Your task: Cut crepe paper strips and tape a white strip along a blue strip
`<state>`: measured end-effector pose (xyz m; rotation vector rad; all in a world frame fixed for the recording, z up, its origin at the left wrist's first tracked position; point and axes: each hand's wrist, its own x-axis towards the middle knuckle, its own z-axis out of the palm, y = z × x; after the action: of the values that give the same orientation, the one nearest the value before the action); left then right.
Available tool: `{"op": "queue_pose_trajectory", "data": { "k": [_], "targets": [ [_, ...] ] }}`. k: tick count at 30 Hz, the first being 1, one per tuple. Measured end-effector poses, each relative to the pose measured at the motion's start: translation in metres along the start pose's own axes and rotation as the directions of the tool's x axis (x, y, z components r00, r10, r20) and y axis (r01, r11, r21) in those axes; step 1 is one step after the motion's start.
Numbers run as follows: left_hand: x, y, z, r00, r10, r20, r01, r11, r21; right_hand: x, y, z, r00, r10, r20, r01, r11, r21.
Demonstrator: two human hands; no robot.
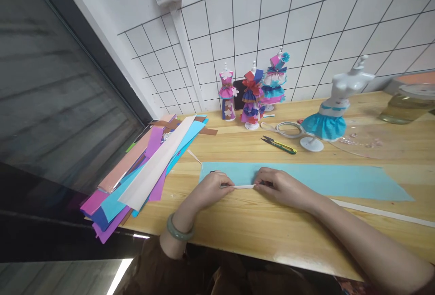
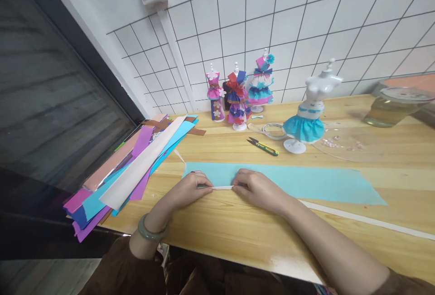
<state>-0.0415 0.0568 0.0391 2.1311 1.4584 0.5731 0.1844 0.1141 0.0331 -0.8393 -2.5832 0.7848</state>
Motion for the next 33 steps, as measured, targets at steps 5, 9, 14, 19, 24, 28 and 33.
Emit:
{"op": "queue_pose_trajectory", "data": {
  "k": [5,9,14,19,24,28,33],
  "targets": [
    [-0.010,-0.005,-0.009,0.995,-0.092,-0.027,0.089,0.991,-0.096,-0.002,-0.001,-0.002,1.000,-0.011,-0.018,0.011,1.000,0.000],
    [-0.023,-0.015,-0.018,0.970,-0.243,0.004,0.238,0.950,-0.202,-0.003,-0.001,-0.005,1.000,0.023,0.000,-0.023,1.000,0.014],
    [-0.038,-0.035,-0.027,0.930,-0.366,-0.042,0.343,0.901,-0.267,-0.006,-0.002,-0.011,0.993,0.108,0.046,-0.113,0.988,0.103],
    [-0.049,-0.050,-0.035,0.885,-0.464,-0.044,0.410,0.819,-0.401,-0.007,-0.001,-0.015,0.975,0.193,0.112,-0.209,0.965,0.158],
    [-0.052,-0.060,-0.037,0.870,-0.489,-0.060,0.394,0.763,-0.513,-0.008,0.008,-0.013,0.951,0.272,0.149,-0.293,0.945,0.148],
    [-0.053,-0.062,-0.038,0.844,-0.535,-0.030,0.420,0.696,-0.582,-0.011,0.017,-0.015,0.933,0.307,0.188,-0.335,0.932,0.138],
    [-0.051,-0.059,-0.039,0.815,-0.579,-0.006,0.477,0.677,-0.561,-0.016,0.026,-0.019,0.928,0.321,0.192,-0.349,0.927,0.136]
  ]
}}
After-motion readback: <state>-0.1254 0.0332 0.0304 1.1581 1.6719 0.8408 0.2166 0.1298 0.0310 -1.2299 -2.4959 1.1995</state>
